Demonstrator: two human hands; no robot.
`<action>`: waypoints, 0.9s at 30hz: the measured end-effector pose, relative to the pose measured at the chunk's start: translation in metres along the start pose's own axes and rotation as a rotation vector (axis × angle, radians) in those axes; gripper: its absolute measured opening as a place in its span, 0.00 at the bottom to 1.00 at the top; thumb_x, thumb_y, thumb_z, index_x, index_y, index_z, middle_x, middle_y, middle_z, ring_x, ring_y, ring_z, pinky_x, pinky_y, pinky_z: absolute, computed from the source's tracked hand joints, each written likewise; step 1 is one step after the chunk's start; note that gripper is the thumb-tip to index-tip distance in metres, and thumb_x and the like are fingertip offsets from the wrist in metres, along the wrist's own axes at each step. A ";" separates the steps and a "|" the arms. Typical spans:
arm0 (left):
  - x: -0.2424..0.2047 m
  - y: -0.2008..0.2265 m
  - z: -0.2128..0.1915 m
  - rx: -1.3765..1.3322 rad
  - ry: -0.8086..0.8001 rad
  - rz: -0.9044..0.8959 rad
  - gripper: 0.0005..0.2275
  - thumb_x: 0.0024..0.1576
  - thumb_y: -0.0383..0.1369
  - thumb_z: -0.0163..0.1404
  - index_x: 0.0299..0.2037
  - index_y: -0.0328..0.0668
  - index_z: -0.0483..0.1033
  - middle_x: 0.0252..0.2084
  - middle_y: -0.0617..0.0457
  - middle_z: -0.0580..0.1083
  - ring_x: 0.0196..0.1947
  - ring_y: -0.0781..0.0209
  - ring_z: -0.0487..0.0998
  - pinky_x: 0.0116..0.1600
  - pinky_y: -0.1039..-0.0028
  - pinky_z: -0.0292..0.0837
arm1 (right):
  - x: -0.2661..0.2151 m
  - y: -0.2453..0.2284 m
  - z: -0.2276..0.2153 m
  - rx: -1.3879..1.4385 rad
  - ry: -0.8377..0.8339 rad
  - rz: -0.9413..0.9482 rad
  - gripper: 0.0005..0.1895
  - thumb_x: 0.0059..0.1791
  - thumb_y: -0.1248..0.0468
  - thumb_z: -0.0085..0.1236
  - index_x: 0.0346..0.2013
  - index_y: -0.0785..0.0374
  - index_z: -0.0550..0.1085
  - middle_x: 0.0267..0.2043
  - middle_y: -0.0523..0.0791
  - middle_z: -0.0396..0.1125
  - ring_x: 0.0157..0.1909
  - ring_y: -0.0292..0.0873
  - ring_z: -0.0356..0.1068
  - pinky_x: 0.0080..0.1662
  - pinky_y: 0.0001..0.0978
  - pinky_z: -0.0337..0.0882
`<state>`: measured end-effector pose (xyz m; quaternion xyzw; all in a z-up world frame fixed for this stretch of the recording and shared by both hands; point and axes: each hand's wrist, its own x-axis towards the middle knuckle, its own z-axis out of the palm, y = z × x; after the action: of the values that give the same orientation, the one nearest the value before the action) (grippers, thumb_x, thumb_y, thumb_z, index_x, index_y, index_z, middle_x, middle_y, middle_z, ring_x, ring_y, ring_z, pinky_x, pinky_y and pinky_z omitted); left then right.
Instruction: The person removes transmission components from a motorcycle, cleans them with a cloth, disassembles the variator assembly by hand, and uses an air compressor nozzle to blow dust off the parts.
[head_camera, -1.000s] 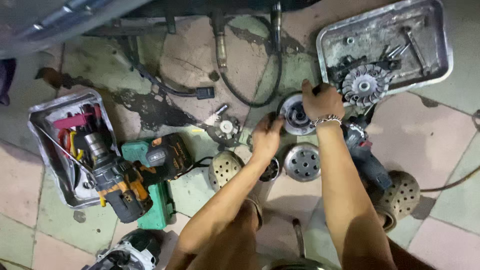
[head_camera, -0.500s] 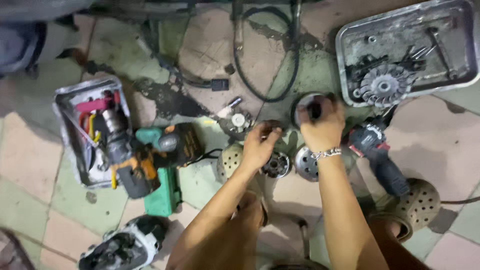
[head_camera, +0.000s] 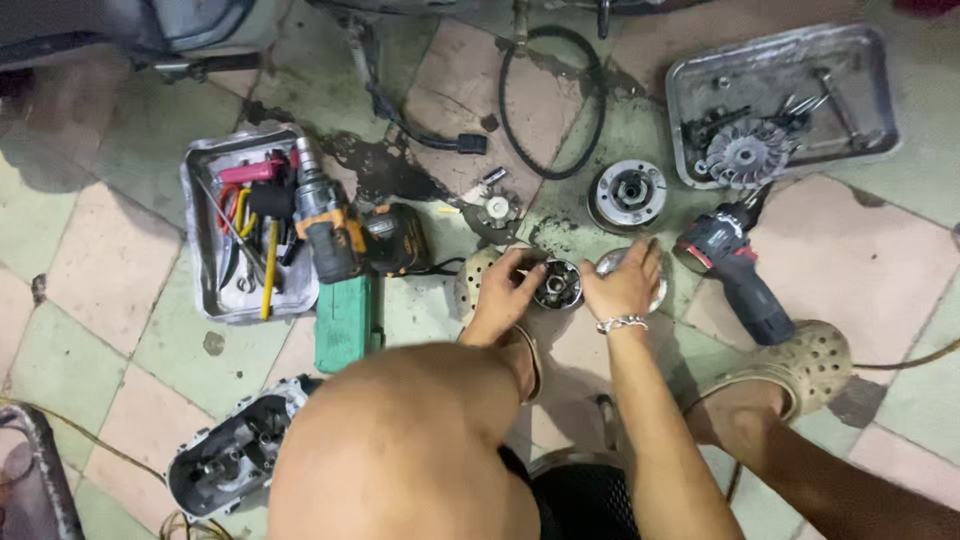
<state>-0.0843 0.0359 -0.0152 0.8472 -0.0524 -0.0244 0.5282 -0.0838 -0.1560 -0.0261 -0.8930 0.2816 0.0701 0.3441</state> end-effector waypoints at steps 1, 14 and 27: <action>-0.005 -0.002 -0.004 -0.094 -0.028 -0.106 0.11 0.59 0.32 0.56 0.48 0.35 0.79 0.41 0.44 0.80 0.41 0.55 0.81 0.48 0.70 0.75 | -0.003 -0.006 0.001 0.047 0.014 -0.041 0.56 0.41 0.50 0.69 0.74 0.66 0.49 0.77 0.62 0.42 0.77 0.62 0.42 0.72 0.51 0.47; -0.068 0.012 -0.063 -0.244 0.056 -0.288 0.13 0.57 0.35 0.56 0.48 0.35 0.80 0.41 0.44 0.82 0.40 0.58 0.82 0.46 0.69 0.77 | -0.061 -0.077 0.005 0.211 -0.585 -0.356 0.26 0.46 0.56 0.59 0.56 0.64 0.74 0.46 0.51 0.76 0.47 0.50 0.76 0.50 0.40 0.74; -0.140 0.027 -0.098 -0.131 0.521 -0.363 0.16 0.54 0.38 0.56 0.45 0.33 0.82 0.42 0.41 0.82 0.41 0.58 0.83 0.46 0.65 0.77 | -0.016 -0.006 0.052 0.270 -0.906 -0.422 0.27 0.47 0.56 0.59 0.59 0.62 0.72 0.49 0.51 0.76 0.51 0.49 0.76 0.53 0.40 0.73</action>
<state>-0.2151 0.1282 0.0500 0.7847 0.2382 0.0960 0.5642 -0.0908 -0.1109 -0.0570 -0.7580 -0.0752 0.3419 0.5503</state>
